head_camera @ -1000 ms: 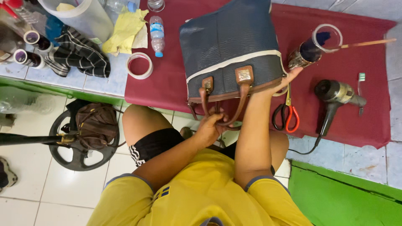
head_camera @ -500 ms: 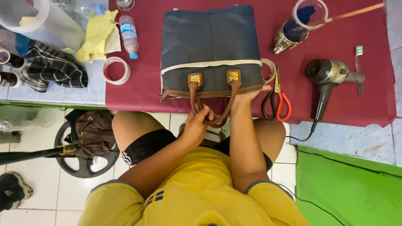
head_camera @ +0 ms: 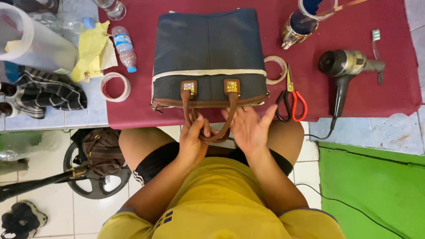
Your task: The person uses a hairdryer to dry a taped section of a dark handbag, then paints the exposed area with a brush. The person repeatedly dips the brush into a container and applies paint to the handbag surface.
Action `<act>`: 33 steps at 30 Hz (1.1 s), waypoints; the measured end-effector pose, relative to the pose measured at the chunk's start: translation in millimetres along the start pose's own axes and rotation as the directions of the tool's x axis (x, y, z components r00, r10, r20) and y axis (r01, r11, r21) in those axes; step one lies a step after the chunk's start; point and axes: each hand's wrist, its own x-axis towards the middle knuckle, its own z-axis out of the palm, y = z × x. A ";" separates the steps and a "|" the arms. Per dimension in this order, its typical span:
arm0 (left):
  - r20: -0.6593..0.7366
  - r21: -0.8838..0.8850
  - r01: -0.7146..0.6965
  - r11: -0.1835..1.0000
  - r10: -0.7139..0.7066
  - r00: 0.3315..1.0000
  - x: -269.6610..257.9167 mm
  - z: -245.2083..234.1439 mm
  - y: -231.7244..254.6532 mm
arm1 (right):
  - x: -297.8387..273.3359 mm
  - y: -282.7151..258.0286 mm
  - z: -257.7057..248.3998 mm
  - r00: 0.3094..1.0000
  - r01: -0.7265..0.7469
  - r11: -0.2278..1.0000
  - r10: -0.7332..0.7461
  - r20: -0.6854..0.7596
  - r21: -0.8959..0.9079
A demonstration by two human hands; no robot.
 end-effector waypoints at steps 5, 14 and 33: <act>-0.004 0.021 0.017 1.000 -0.017 1.000 -18.5 -46.4 -20.6 | -57.9 -7.2 -38.6 0.998 0.018 0.919 -0.039 -0.045 -0.393; 0.021 0.219 0.008 0.976 -0.013 1.000 -40.8 -61.1 -21.9 | -44.2 -45.5 -74.2 0.821 0.337 0.303 -0.558 0.121 -0.891; 0.082 0.756 0.233 0.612 -0.442 0.893 -36.0 -120.8 18.7 | 58.3 -34.8 -12.9 0.694 0.106 -0.775 -0.392 0.605 -0.623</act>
